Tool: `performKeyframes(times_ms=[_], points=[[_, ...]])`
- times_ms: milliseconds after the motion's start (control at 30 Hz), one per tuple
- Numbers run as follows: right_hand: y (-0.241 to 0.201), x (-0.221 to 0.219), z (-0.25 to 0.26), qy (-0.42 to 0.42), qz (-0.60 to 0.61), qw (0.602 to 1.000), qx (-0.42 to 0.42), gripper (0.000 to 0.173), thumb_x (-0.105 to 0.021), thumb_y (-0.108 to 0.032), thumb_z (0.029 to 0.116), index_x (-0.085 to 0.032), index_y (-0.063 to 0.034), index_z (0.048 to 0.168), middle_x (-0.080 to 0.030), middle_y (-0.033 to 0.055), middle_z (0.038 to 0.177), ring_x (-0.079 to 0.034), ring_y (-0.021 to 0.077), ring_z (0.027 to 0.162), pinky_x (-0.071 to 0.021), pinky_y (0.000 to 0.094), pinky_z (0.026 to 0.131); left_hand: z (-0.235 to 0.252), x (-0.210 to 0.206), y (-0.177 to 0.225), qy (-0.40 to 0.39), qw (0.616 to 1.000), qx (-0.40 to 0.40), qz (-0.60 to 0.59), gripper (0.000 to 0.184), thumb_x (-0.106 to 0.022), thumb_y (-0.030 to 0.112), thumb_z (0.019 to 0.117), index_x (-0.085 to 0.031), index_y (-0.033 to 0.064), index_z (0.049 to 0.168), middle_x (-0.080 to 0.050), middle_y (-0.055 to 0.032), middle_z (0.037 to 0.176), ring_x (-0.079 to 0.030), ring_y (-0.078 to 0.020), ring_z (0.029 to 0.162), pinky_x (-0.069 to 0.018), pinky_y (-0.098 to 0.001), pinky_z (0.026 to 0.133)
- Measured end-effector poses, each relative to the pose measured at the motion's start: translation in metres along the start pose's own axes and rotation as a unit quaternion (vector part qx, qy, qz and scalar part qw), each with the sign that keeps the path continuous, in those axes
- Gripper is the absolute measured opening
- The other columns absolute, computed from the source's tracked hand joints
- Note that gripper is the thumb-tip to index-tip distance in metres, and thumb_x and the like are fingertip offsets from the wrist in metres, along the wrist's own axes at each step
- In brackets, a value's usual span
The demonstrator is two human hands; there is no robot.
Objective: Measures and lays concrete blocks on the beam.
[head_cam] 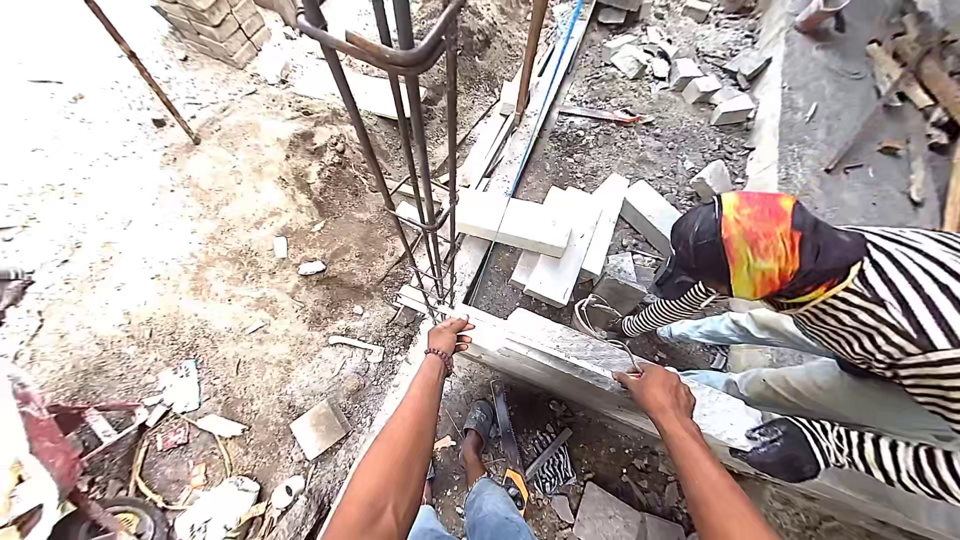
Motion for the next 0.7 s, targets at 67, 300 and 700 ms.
performKeyframes(times_ms=[67, 300, 700], points=[[0.000, -0.002, 0.003, 0.007, -0.001, 1.000, -0.003, 0.042, -0.070, -0.056, 0.0915, -0.077, -0.0187, 0.109, -0.075, 0.0145, 0.113, -0.068, 0.0378, 0.110, -0.0504, 0.0645, 0.091, 0.013, 0.001, -0.003, 0.002, 1.000, 0.002, -0.018, 0.026, -0.062, 0.027, 0.1038, -0.069, 0.0038, 0.112, -0.076, -0.0094, 0.093, -0.065, -0.0134, 0.061, -0.0504, -0.0272, 0.052], [0.007, -0.007, 0.004, 0.001, 0.011, 1.000, -0.017, 0.042, -0.070, -0.056, 0.0914, -0.077, -0.0196, 0.110, -0.074, 0.0148, 0.114, -0.068, 0.0383, 0.111, -0.0497, 0.0658, 0.092, 0.020, -0.002, -0.004, -0.006, 1.000, 0.006, -0.020, 0.026, -0.064, 0.026, 0.1025, -0.069, 0.0027, 0.114, -0.076, -0.0104, 0.092, -0.065, -0.0139, 0.059, -0.0504, -0.0267, 0.050], [0.012, -0.005, 0.006, -0.003, 0.029, 0.999, -0.022, 0.039, -0.072, -0.054, 0.0919, -0.077, -0.0191, 0.108, -0.075, 0.0152, 0.110, -0.068, 0.0389, 0.109, -0.0498, 0.0659, 0.089, 0.022, -0.013, 0.001, -0.010, 1.000, 0.000, 0.002, 0.027, -0.065, 0.025, 0.1022, -0.069, 0.0009, 0.114, -0.077, -0.0113, 0.092, -0.067, -0.0146, 0.060, -0.0517, -0.0273, 0.051]])
Point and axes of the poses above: each hand's wrist, its own z-axis towards the middle knuckle, its own x-axis out of the back of the hand, y = z × x, the point moved 9 cm from there along z, towards the middle knuckle
